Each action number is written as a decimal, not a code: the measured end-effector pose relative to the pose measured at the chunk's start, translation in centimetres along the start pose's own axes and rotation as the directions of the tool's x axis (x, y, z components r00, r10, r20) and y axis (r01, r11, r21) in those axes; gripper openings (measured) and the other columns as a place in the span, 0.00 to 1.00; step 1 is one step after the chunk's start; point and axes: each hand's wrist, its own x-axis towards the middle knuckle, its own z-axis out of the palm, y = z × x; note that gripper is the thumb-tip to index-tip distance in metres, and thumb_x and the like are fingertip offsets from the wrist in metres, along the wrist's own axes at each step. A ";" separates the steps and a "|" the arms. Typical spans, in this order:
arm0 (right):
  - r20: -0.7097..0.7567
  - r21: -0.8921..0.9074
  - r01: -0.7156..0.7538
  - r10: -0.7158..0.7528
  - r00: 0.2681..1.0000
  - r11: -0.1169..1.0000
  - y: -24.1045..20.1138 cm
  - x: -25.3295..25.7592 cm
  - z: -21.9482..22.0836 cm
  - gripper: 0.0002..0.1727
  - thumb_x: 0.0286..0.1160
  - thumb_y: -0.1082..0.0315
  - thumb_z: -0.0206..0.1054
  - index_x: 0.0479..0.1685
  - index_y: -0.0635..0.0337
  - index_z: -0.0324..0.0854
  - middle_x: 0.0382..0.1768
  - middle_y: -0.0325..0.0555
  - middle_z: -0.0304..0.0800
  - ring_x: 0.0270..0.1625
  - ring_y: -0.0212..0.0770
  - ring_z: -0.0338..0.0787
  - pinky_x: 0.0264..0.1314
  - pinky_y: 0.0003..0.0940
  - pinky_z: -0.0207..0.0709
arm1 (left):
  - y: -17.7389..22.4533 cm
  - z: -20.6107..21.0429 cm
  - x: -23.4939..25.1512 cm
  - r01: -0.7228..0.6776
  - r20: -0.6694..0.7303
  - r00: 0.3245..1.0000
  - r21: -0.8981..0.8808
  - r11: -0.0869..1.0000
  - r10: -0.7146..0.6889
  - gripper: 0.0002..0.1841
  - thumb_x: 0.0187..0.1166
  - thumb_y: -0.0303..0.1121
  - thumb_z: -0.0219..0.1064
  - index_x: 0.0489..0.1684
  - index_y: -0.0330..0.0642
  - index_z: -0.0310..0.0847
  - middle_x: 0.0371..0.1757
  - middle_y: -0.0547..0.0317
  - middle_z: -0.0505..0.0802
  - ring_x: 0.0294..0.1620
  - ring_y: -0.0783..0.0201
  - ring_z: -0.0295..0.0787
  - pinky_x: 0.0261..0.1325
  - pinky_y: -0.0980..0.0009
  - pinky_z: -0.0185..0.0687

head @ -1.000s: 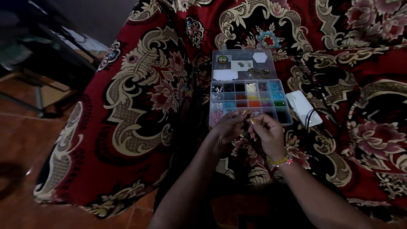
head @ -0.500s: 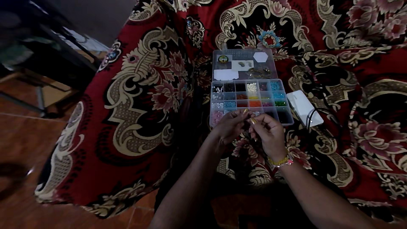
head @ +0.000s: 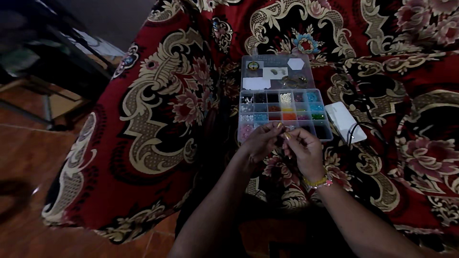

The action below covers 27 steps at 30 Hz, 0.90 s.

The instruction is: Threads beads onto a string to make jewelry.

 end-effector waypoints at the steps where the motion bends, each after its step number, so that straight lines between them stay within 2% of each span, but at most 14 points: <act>1: 0.001 0.005 0.004 -0.004 1.000 1.000 0.0 0.0 0.0 0.07 0.77 0.73 0.62 0.33 0.62 0.85 0.22 0.33 0.88 0.22 0.24 0.85 0.24 0.18 0.81 | 0.0 -0.1 0.0 0.000 0.004 1.000 0.002 1.000 0.000 0.12 0.90 0.28 0.50 0.41 0.45 0.81 0.39 0.64 0.92 0.40 0.71 0.89 0.52 0.72 0.86; 27: -0.003 0.029 0.026 -0.026 1.000 0.999 0.2 -0.1 0.0 0.07 0.77 0.74 0.62 0.33 0.62 0.85 0.22 0.32 0.87 0.21 0.24 0.84 0.24 0.18 0.80 | 0.0 -0.1 0.1 0.047 0.015 0.999 -0.039 0.998 -0.047 0.14 0.92 0.29 0.48 0.43 0.43 0.83 0.41 0.63 0.93 0.42 0.70 0.90 0.52 0.71 0.87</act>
